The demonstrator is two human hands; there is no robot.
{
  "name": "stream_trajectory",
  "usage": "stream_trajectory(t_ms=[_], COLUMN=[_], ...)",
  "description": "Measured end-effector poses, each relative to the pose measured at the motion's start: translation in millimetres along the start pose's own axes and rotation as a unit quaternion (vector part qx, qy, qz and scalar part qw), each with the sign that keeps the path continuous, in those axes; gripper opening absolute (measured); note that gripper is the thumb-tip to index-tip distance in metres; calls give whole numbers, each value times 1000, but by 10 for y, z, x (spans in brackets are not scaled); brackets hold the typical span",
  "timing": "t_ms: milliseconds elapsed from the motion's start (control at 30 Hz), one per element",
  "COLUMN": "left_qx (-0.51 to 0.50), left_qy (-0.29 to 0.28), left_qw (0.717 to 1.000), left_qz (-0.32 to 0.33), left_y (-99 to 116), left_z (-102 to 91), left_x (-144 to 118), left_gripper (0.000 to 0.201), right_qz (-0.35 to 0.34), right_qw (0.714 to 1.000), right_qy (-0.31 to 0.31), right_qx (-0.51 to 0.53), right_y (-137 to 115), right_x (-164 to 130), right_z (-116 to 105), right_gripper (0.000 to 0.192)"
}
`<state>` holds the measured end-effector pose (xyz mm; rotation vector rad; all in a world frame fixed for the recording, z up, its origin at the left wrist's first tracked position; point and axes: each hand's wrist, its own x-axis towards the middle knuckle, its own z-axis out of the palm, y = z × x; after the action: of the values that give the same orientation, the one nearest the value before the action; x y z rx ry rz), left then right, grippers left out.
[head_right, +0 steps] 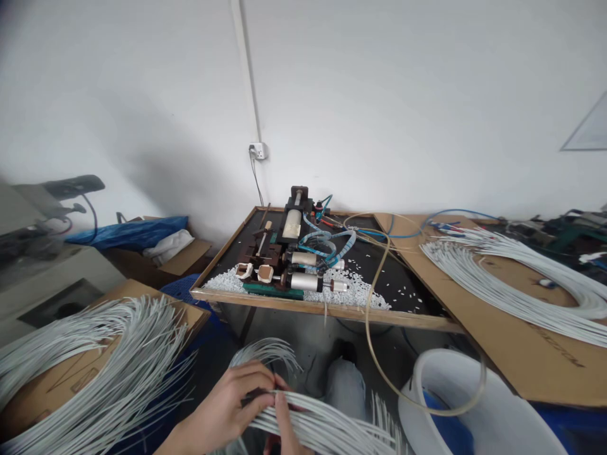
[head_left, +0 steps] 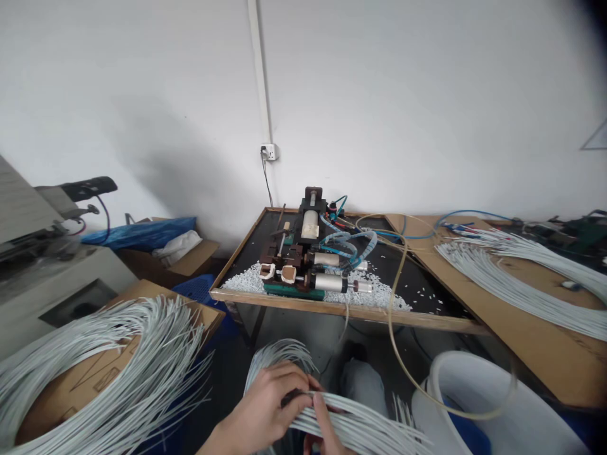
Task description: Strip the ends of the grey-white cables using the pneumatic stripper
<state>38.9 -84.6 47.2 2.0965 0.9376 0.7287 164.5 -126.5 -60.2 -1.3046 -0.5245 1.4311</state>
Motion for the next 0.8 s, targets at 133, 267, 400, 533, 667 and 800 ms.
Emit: stream_trajectory(t_ms=[133, 267, 400, 533, 667, 800], left_qx=[-53, -66, -32, -110, -267, -301], left_qy=[-8, 20, 54, 170, 306, 351], left_qw=[998, 995, 993, 970, 898, 876], left_qz=[-28, -68, -97, -133, -166, -139], left_y=[-53, -115, -166, -263, -389, -400], left_z=[-32, -17, 25, -78, -376, -661], left_x=[5, -13, -49, -38, 3, 54], left_gripper=[18, 27, 29, 34, 32, 34], right_qz=[-1, 15, -3, 2, 12, 20], right_qw=[1000, 999, 998, 1000, 1000, 1000], right_qy=[0, 1, 13, 3, -6, 1], right_qx=[1, -49, -65, -8, -5, -4], right_y=[-25, -110, -159, -120, -107, -163], right_x=[-41, -99, -111, -74, -58, -106], right_z=[21, 27, 23, 16, 3, 33], right_gripper=[72, 57, 54, 65, 66, 61])
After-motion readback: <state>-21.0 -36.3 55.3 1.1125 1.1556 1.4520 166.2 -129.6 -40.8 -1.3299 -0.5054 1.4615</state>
